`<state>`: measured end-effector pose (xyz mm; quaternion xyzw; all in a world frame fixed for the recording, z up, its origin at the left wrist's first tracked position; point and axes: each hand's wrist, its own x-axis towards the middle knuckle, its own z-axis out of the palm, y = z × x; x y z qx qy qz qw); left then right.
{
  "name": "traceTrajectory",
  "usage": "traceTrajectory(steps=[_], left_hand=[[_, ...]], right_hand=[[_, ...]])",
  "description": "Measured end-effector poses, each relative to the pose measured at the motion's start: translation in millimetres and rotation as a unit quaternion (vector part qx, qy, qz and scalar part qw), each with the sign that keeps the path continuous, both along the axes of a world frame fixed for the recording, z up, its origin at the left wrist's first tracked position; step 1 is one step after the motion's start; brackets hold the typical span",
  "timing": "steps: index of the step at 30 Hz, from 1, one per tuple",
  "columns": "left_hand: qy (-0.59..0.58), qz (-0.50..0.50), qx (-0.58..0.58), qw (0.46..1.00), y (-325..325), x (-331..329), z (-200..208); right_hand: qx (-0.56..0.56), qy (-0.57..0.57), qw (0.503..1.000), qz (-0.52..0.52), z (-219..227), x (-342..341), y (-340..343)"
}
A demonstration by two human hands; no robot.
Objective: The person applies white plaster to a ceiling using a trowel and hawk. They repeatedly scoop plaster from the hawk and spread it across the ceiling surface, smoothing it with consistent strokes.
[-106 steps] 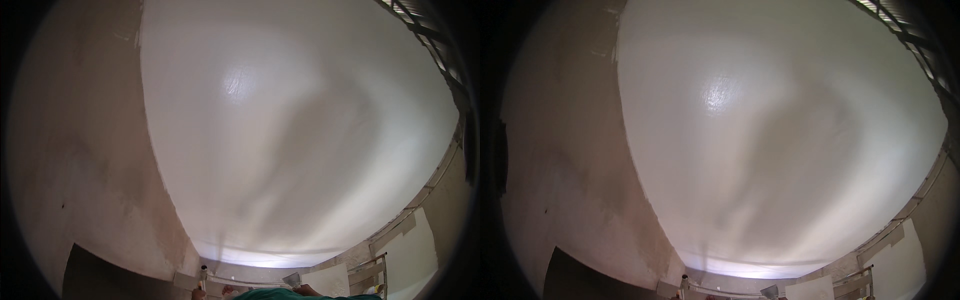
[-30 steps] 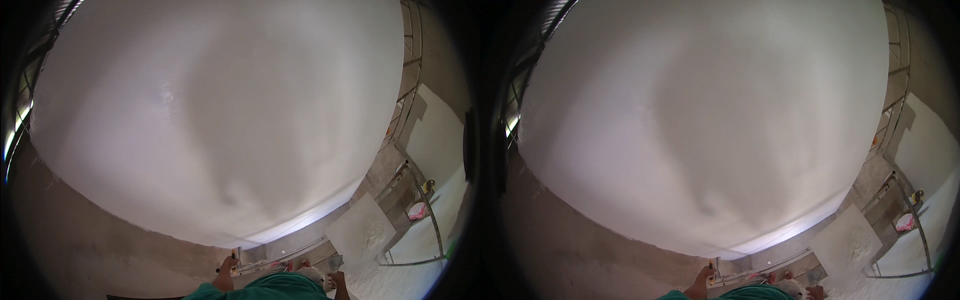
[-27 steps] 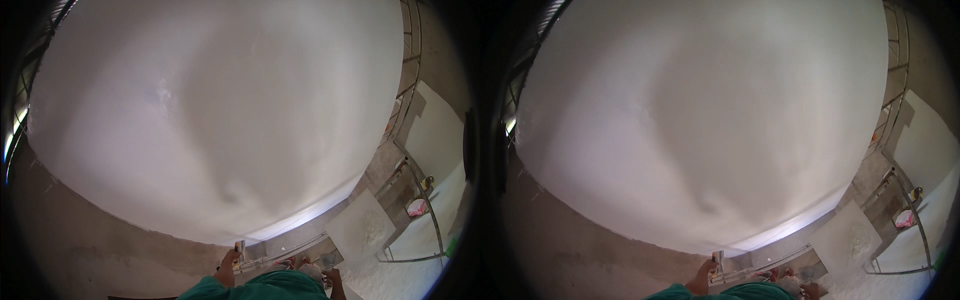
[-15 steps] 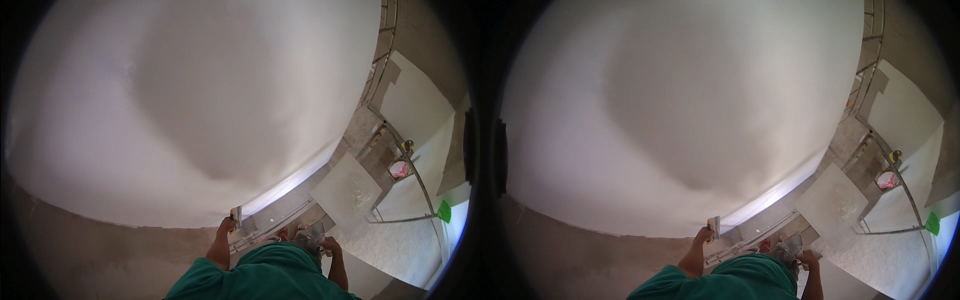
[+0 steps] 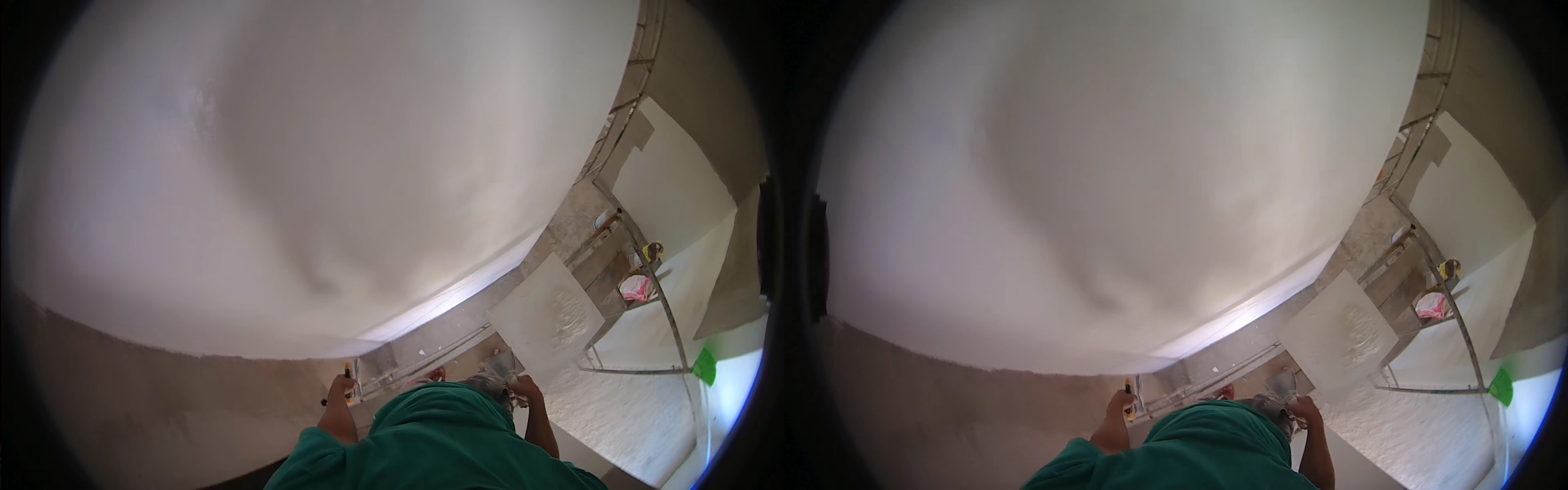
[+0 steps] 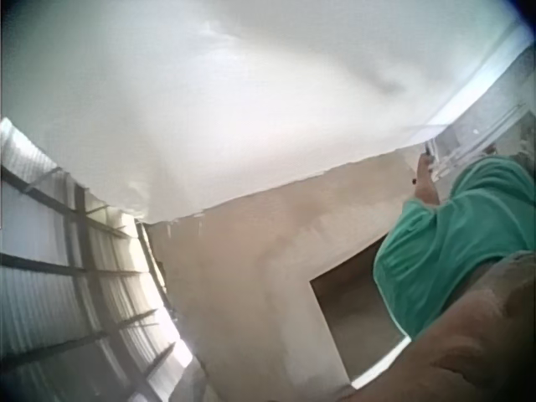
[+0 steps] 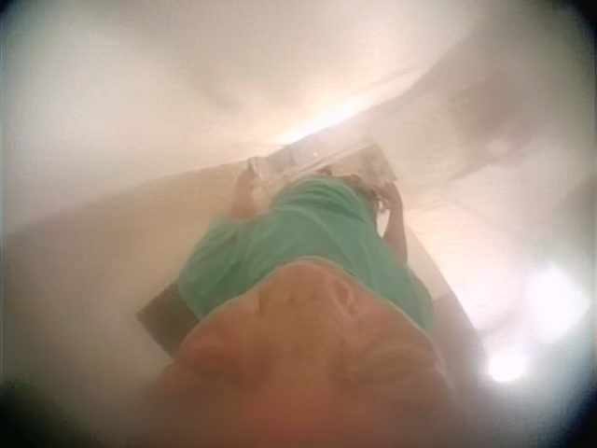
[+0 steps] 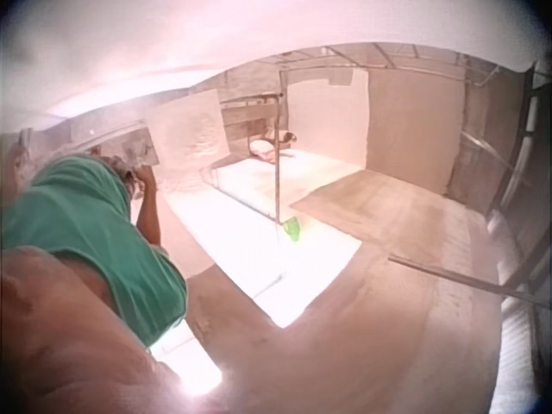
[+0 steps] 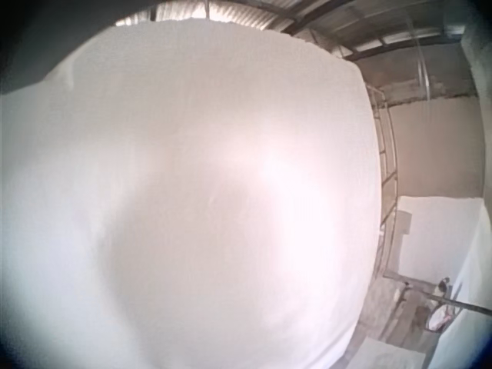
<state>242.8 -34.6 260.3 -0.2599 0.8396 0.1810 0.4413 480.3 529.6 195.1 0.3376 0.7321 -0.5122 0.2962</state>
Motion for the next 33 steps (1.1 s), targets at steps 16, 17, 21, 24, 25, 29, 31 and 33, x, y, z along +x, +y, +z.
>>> traceTrajectory(steps=[16,17,21,24,25,29,31,33], left_hand=[[0.063,0.013,0.002,0.998,198,37,13],[0.052,0.038,0.01,0.998,203,50,12],[0.024,0.084,0.009,0.996,230,80,5],[0.016,0.104,0.002,0.994,242,108,-3],[0.013,0.115,0.003,0.993,241,122,-8],[0.019,0.124,-0.01,0.992,264,150,-11],[0.017,0.136,-0.021,0.99,282,145,1],[0.037,0.15,-0.022,0.988,286,147,3]], right_hand=[[-0.139,-0.044,0.983,-0.111,53,-42,157],[-0.153,-0.05,0.981,-0.106,49,-43,167],[-0.183,-0.063,0.974,-0.118,39,-39,198],[-0.157,-0.06,0.98,-0.106,39,-43,213],[-0.143,-0.06,0.983,-0.096,41,-46,217],[-0.133,-0.063,0.98,-0.133,26,-37,248],[-0.123,-0.063,0.977,-0.163,21,-32,262],[-0.125,-0.054,0.974,-0.182,11,-34,274]])
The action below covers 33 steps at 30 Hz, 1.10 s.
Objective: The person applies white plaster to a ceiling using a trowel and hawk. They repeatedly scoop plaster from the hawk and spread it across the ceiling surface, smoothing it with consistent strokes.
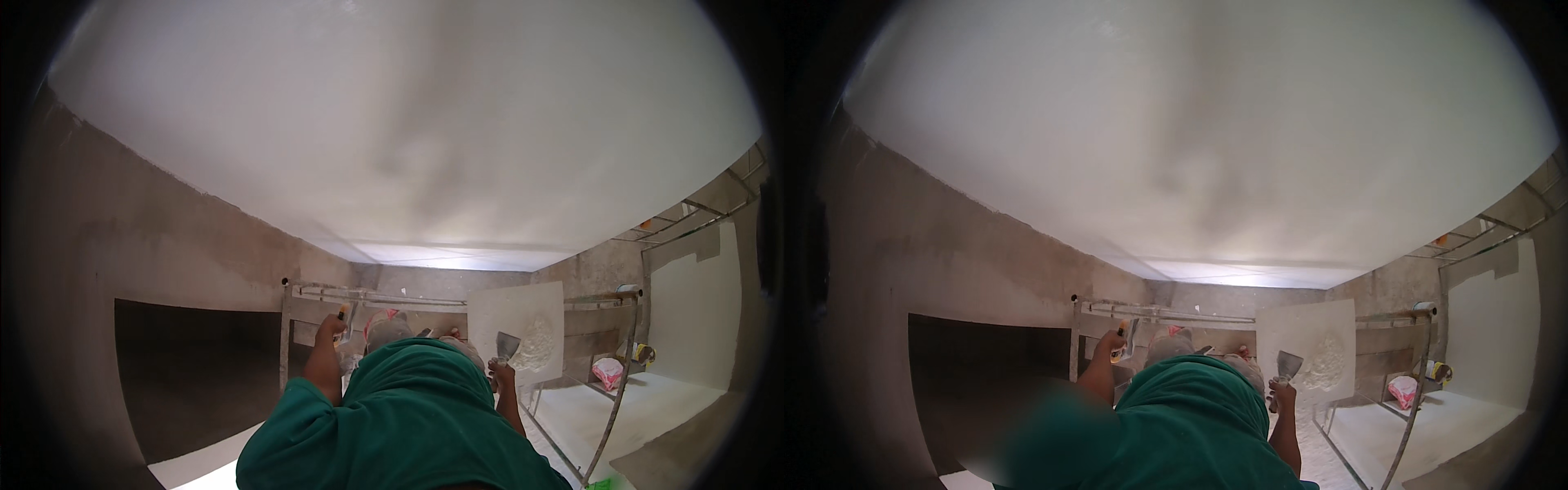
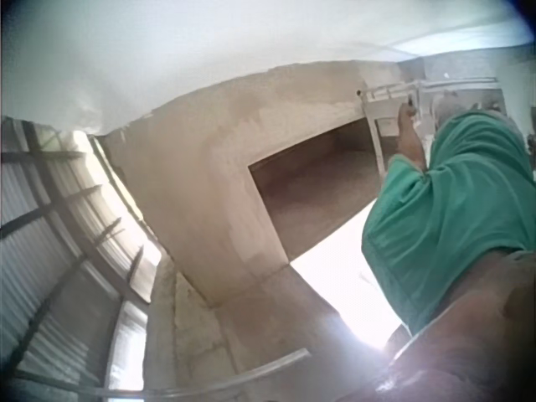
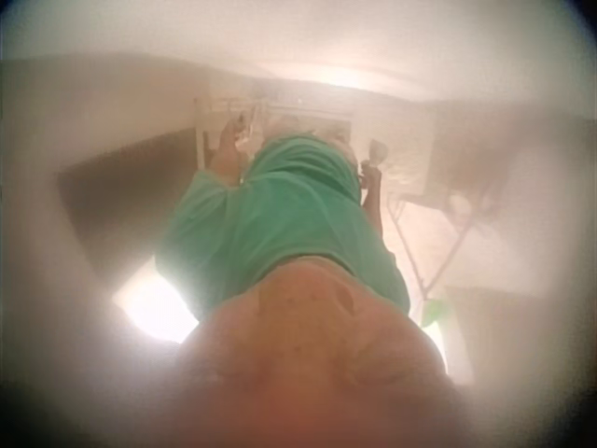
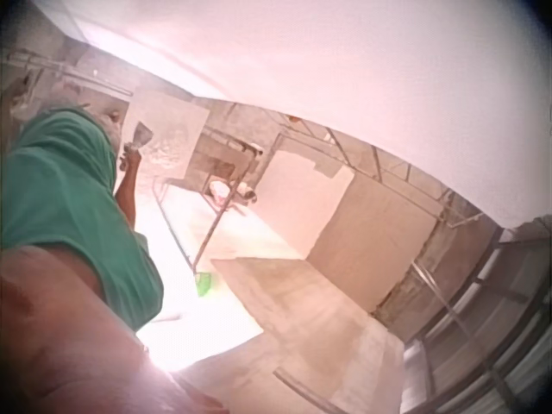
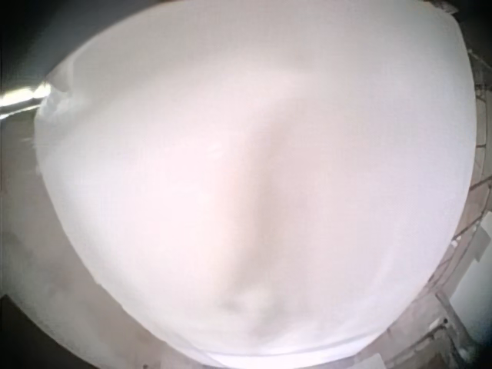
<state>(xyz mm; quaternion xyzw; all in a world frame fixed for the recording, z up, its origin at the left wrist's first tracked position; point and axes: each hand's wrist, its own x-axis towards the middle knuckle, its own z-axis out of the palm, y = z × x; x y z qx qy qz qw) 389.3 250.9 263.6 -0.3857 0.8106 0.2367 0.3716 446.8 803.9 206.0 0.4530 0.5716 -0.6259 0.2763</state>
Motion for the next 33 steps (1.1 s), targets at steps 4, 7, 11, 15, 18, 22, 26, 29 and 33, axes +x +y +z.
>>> traceTrajectory(steps=[4,7,11,15,18,22,26,29,33], left_hand=[[0.01,0.003,0.004,1.0,11,-9,12],[0.028,0.012,-0.008,1.0,0,7,6],[0.03,0.011,0.038,0.999,-7,29,2],[0.03,0.018,0.053,0.998,-7,41,0],[0.023,0.045,0.046,0.998,-5,42,4],[0.045,0.035,0.03,0.998,-6,44,6],[0.027,0.066,0.02,0.997,-5,41,6],[0.023,0.096,0.016,0.995,-2,47,6],[0.001,0.106,0.034,0.994,3,70,-7]], right_hand=[[0.025,-0.01,0.999,-0.036,-31,13,29],[0.047,-0.05,0.997,-0.035,-31,38,33],[0.054,-0.044,0.997,-0.031,-19,84,39],[0.068,-0.018,0.997,0.03,0,102,35],[0.057,0.02,0.997,0.054,-4,91,34],[0.011,0.05,0.999,0.01,1,60,29],[0.006,0.031,0.999,-0.014,8,37,22],[0.046,0.016,0.998,0.047,5,35,22],[0.048,0.013,0.996,0.075,-3,61,39]])
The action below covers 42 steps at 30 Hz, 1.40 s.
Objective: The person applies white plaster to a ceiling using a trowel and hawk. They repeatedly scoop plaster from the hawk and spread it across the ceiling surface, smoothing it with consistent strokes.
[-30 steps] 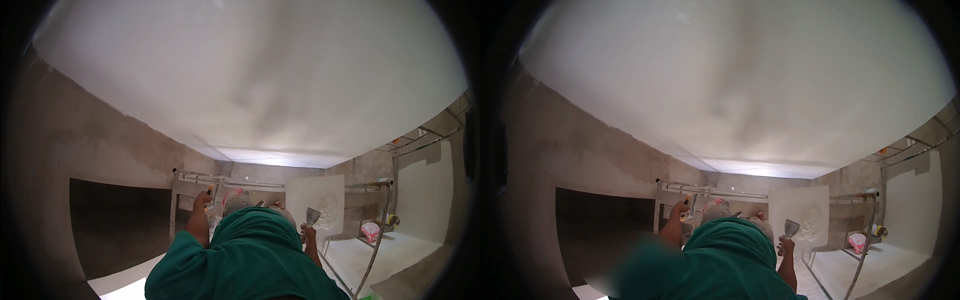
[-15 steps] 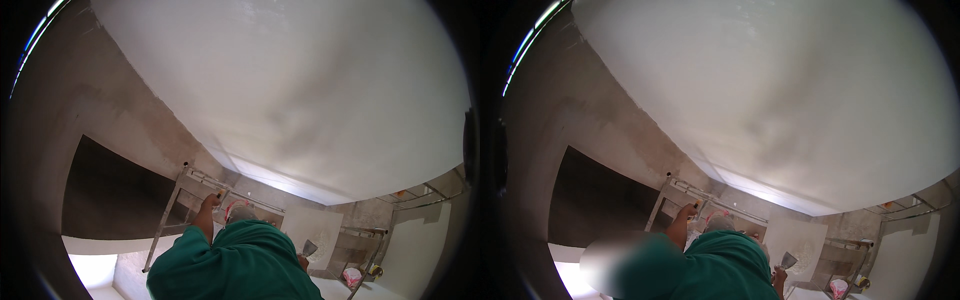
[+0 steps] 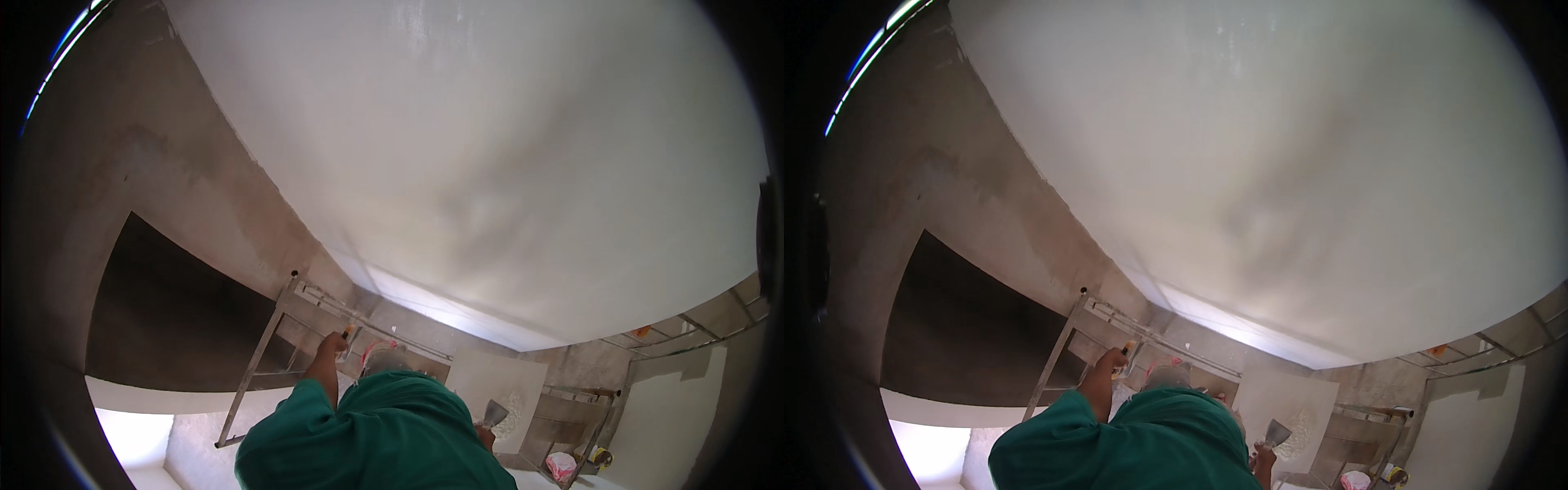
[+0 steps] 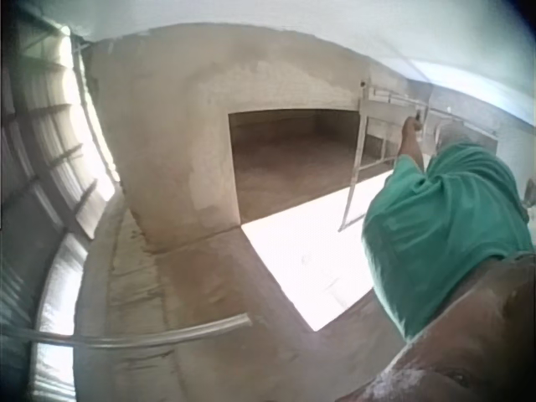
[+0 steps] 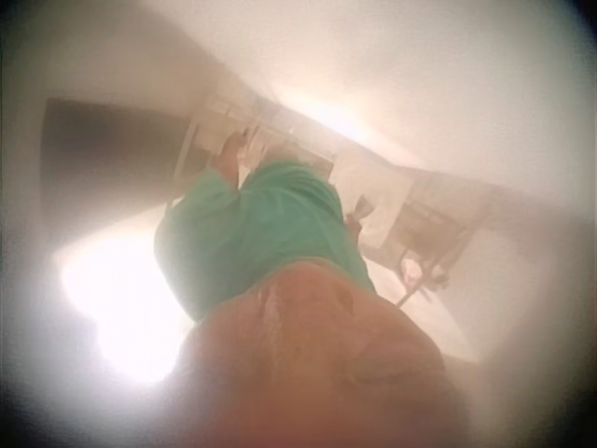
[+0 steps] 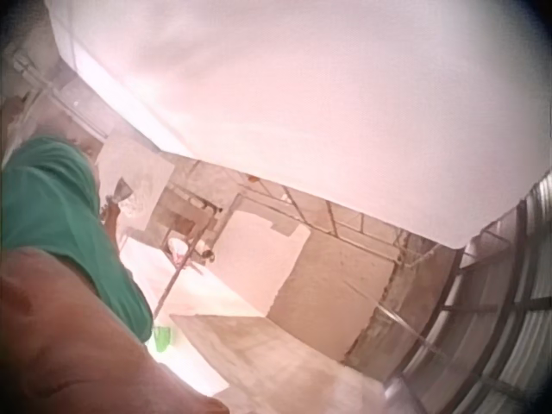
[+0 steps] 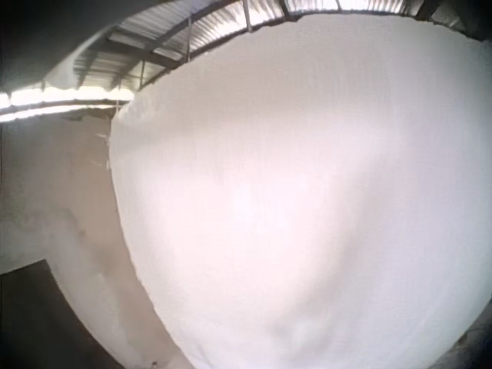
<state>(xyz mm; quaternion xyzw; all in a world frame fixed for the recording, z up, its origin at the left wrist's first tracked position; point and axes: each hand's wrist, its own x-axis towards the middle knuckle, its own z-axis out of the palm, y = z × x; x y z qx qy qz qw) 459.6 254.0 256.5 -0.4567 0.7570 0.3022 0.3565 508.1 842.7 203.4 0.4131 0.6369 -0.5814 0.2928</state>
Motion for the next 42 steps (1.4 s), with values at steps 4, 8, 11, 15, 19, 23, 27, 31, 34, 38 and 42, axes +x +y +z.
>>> traceTrajectory(steps=[4,8,11,15,19,23,27,31,34,38,42], left_hand=[[-0.011,-0.011,0.027,1.0,0,27,-18],[-0.047,-0.041,0.016,0.998,13,21,-7],[-0.042,-0.052,0.012,0.998,20,14,10],[-0.033,-0.048,0.033,0.998,6,0,-9],[0.002,-0.052,0.042,0.998,8,-13,-11],[0.009,-0.046,0.057,0.997,-1,-22,-20],[0.017,-0.049,0.012,0.999,-8,-16,-21],[-0.014,-0.056,0.033,0.998,-14,-9,-27],[-0.033,-0.06,0.039,0.997,-18,-2,-27],[-0.026,-0.053,0.034,0.998,-14,-6,-12],[-0.023,-0.068,0.026,0.997,-18,-12,-9]], right_hand=[[0.029,-0.02,0.999,0.034,-4,11,14],[0.053,-0.043,0.997,0.043,-6,14,12],[0.058,-0.041,0.996,0.045,-3,7,1],[0.047,-0.027,0.997,0.048,1,-19,-25],[0.037,-0.01,0.998,0.051,7,-46,-42],[0.028,0.003,0.998,0.058,11,-66,-57],[0.027,0.008,0.997,0.068,13,-78,-63],[0.027,0.011,0.997,0.071,14,-84,-65],[0.028,0.01,0.997,0.077,12,-87,-67],[0.032,0.012,0.996,0.079,9,-89,-67],[0.032,0.012,0.996,0.083,10,-92,-73]])
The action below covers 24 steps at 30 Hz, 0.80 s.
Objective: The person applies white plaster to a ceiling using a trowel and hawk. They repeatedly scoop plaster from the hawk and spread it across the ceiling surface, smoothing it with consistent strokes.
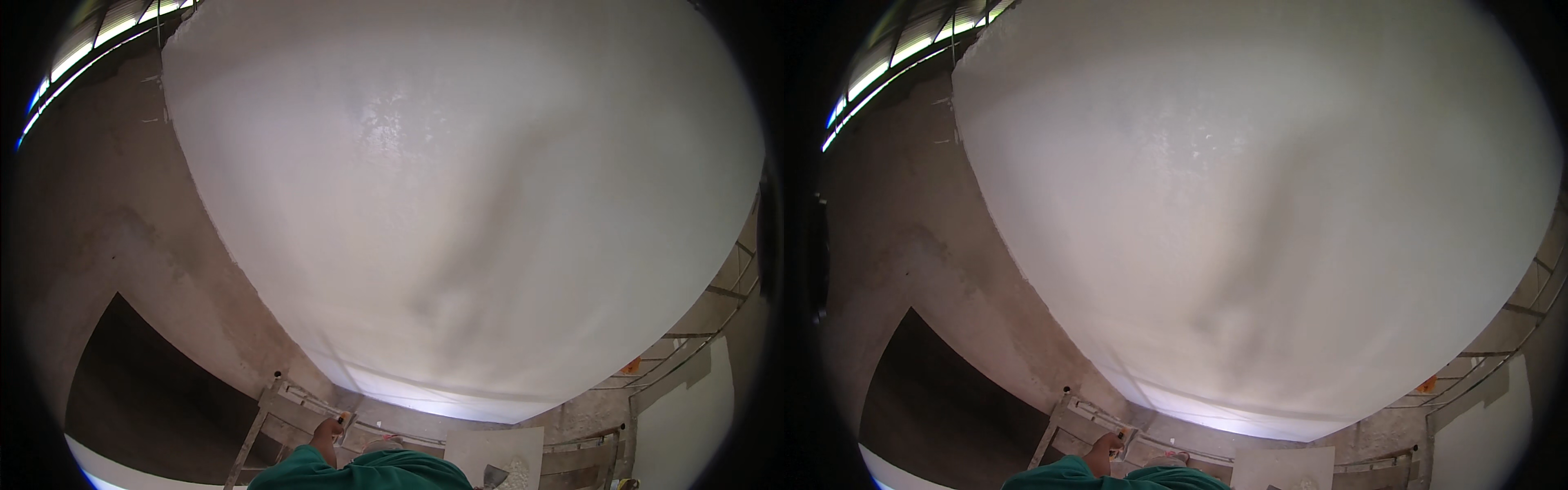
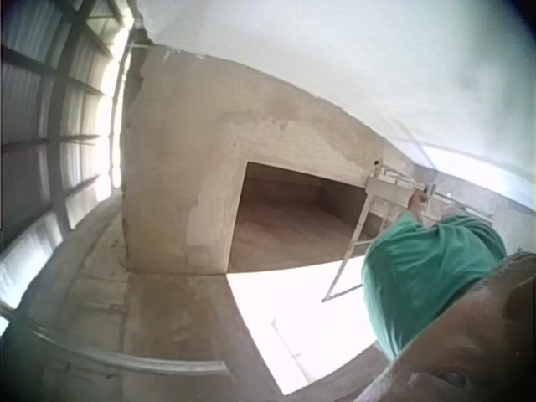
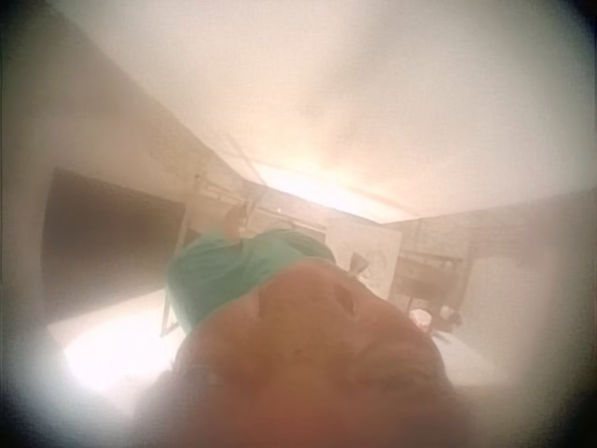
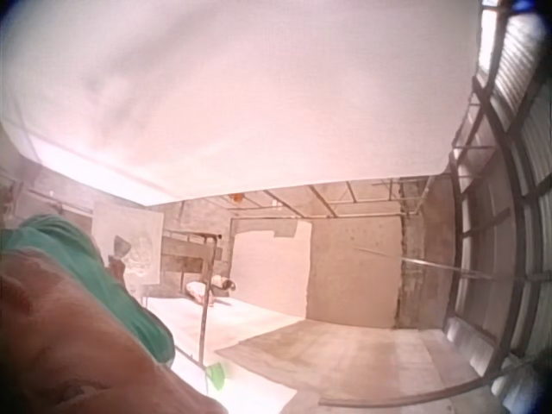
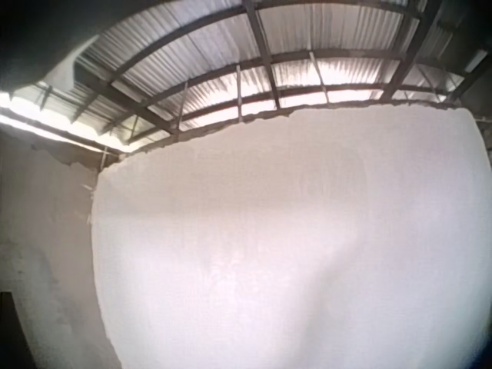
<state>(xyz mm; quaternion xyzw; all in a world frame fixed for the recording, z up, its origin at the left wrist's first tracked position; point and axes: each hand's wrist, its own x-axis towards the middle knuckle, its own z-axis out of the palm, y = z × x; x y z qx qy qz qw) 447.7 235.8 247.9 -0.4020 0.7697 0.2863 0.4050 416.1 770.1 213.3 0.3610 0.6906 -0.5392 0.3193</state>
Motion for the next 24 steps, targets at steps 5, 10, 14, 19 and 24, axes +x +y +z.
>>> traceTrajectory(steps=[5,10,14,19,24], left_hand=[[-0.009,0.02,0.012,1.0,-5,2,-10],[0.009,0.039,0.024,0.999,4,-7,6],[0.017,0.07,0.022,0.997,-8,9,-12],[0.102,0.141,0.069,0.982,-23,31,-30],[0.084,0.089,0.04,0.992,-6,31,-28]], right_hand=[[0.0,-0.002,1.0,0.011,3,-1,-7],[0.009,0.002,1.0,0.007,-3,-1,-5],[0.002,0.011,1.0,0.012,-10,-3,-14],[-0.002,0.006,1.0,0.017,-16,-1,-21],[0.002,0.006,1.0,0.009,-21,-2,-14]])
